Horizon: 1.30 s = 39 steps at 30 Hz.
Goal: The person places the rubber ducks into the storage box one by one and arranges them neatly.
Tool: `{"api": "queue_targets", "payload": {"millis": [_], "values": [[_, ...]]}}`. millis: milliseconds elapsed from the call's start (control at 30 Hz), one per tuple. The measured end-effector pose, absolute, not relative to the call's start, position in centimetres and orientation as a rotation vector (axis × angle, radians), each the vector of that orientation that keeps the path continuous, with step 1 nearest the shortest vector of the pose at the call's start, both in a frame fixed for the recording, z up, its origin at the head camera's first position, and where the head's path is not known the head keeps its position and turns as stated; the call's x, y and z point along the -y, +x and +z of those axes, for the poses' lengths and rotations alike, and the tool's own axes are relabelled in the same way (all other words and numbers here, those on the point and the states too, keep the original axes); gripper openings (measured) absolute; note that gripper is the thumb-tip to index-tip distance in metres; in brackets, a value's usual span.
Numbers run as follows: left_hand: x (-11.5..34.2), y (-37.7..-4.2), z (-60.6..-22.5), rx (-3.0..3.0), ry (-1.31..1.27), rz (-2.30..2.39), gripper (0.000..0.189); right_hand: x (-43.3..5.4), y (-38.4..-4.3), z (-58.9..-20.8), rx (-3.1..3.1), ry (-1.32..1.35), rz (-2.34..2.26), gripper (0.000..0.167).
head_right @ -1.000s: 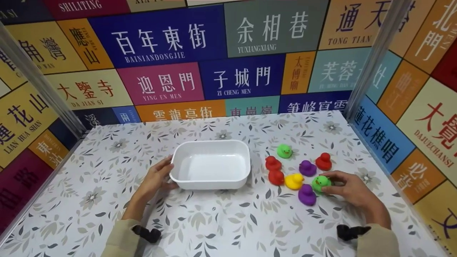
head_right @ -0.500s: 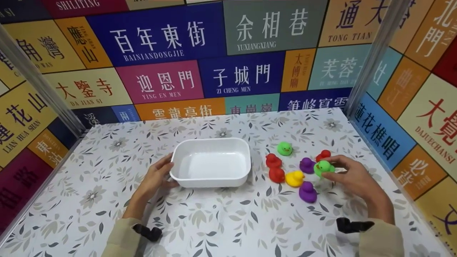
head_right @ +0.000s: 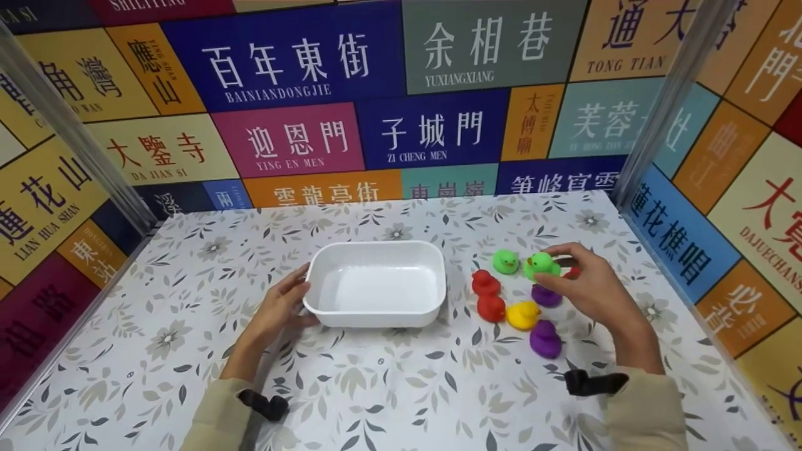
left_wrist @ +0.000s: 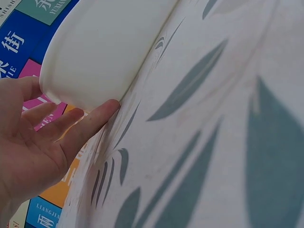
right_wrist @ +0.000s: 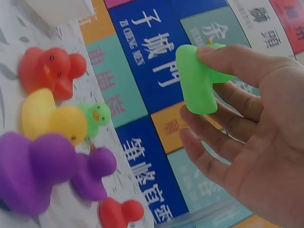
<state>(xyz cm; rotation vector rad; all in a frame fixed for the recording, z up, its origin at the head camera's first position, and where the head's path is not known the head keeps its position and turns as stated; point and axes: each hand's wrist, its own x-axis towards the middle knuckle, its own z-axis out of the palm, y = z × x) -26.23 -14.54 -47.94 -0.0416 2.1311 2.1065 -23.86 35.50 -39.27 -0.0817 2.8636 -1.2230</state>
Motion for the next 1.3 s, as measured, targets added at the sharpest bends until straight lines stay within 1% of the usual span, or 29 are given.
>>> {"api": "queue_targets", "payload": {"millis": [133, 567, 733, 933, 1300], "values": [[14.4, -26.2, -48.0, -2.121, -0.057, 2.103, 0.054, -33.5, -24.6, -38.3, -2.844, -0.092, -1.179, 0.065], [14.5, -26.3, -48.0, -2.117, -0.090, 2.118, 0.054, -26.7, -27.6, -35.7, -2.877, -0.144, -1.132, 0.068], [14.4, -26.2, -47.8, -2.110, -0.052, 2.134, 0.055, -24.4, -28.4, -35.2, -2.858, -0.183, -1.127, 0.064], [14.4, -25.9, -47.8, -2.142, -0.047, 2.117, 0.054, -21.3, -29.4, -35.2, -2.828, -0.247, -1.126, 0.054], [14.2, -26.2, -48.1, -2.105, -0.027, 2.139, 0.055, -16.5, -31.5, -35.4, -2.791, -0.379, -1.136, 0.048]]}}
